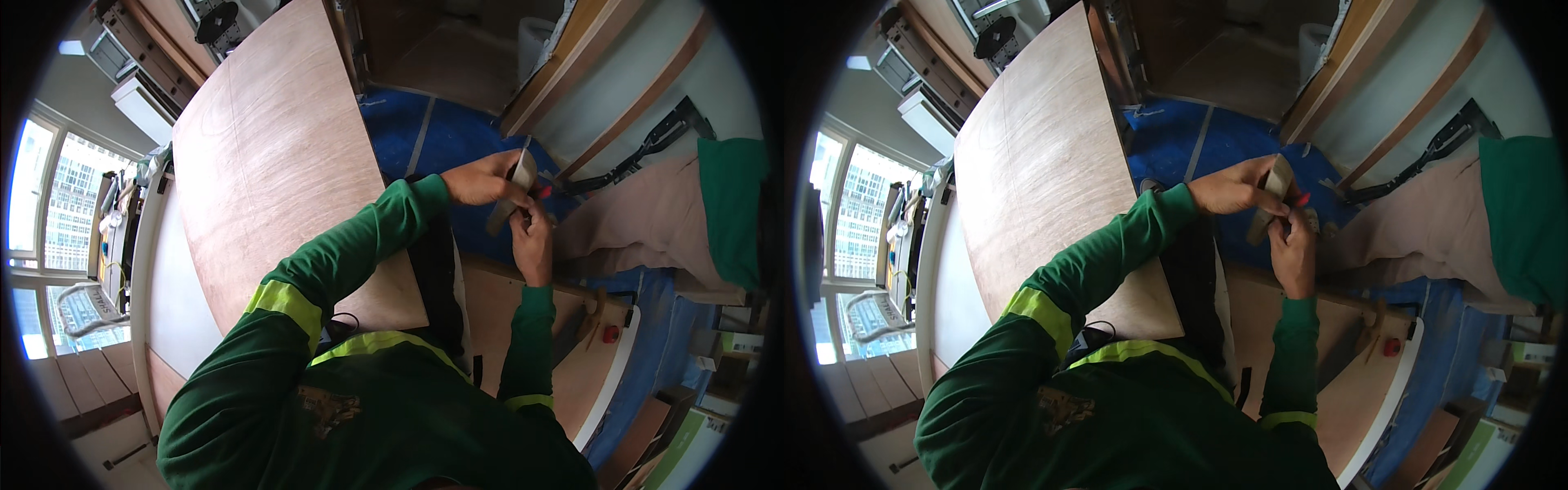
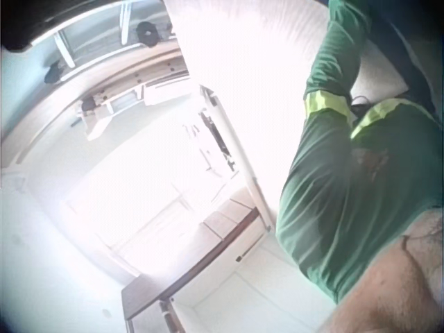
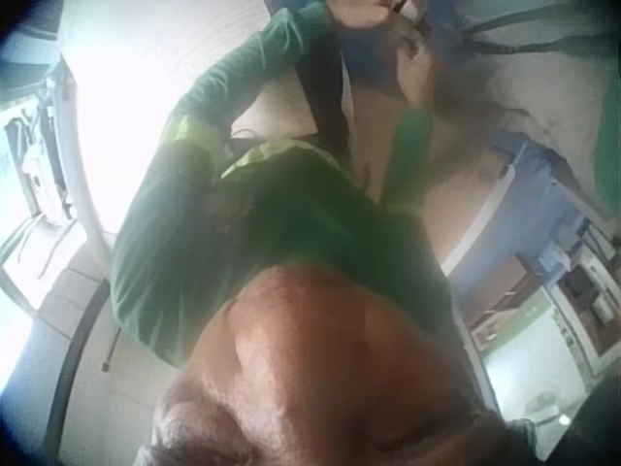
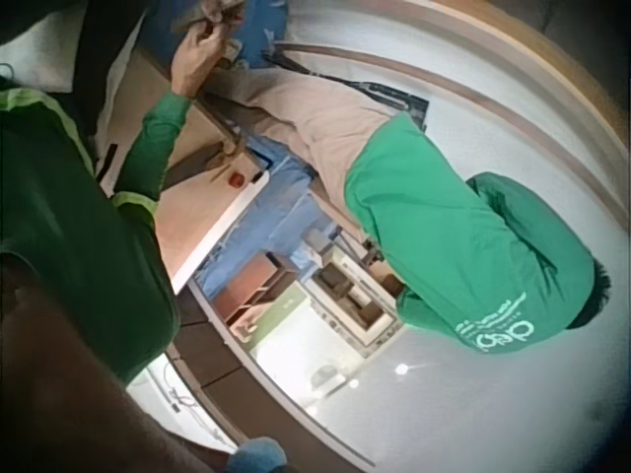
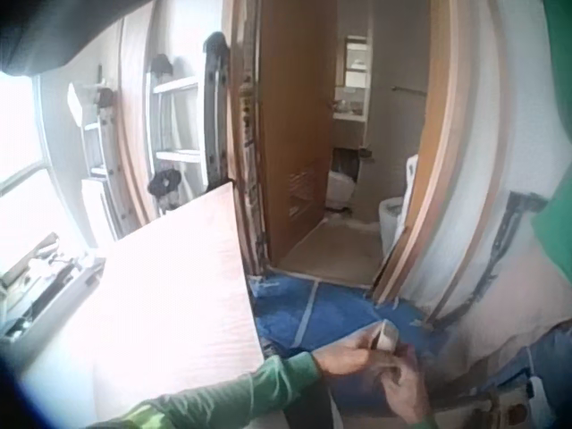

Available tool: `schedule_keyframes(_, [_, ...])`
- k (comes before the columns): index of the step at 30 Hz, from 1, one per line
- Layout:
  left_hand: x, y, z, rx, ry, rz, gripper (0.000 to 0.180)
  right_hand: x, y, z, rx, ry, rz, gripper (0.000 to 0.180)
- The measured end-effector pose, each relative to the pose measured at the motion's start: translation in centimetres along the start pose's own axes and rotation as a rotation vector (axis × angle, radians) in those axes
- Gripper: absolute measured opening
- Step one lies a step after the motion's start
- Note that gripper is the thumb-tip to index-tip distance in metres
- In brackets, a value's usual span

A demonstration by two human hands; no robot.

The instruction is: The person kneels on a blue protective sheet and repeatedly places a large wooden panel onto a curved wooden surface, aligns it, and uses a small wooden block to tap the edges. The person lifts and repositions the panel multiple times to adjust fit.

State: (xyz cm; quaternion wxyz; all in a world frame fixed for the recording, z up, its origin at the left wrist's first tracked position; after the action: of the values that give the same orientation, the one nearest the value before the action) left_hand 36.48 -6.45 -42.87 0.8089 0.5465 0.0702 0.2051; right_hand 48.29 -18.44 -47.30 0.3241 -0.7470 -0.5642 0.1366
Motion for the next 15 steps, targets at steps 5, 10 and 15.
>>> schedule_keyframes(5, [-1.0, -0.4, 1.1, 0.483, 0.174, -0.051, 0.054, -2.3, 2.5, 1.2, -0.089, 0.104, -0.022, 0.027])
schedule_keyframes(10, [-0.4, -2.6, 4.0, 0.963, 0.309, 0.383, 0.064, -5.6, 10.4, -1.1, -0.168, 0.086, 0.235, 0.041])
schedule_keyframes(15, [-0.9, -3.2, 5.7, 0.473, 0.346, 0.054, 0.079, -6.8, 2.6, -0.3, 0.062, -0.078, 0.054, 0.062])
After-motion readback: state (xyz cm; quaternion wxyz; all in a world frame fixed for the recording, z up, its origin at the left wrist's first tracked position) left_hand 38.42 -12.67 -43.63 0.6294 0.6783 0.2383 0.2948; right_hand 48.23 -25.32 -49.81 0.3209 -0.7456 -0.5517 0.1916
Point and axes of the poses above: each hand's wrist, its own x-axis towards the middle knuckle, its own z-axis out of the palm, y = z × x, the point moved 6 cm from there along x, towards the middle knuckle, and after that the axes turned 15 degrees about -x, right-handed, at the moved point
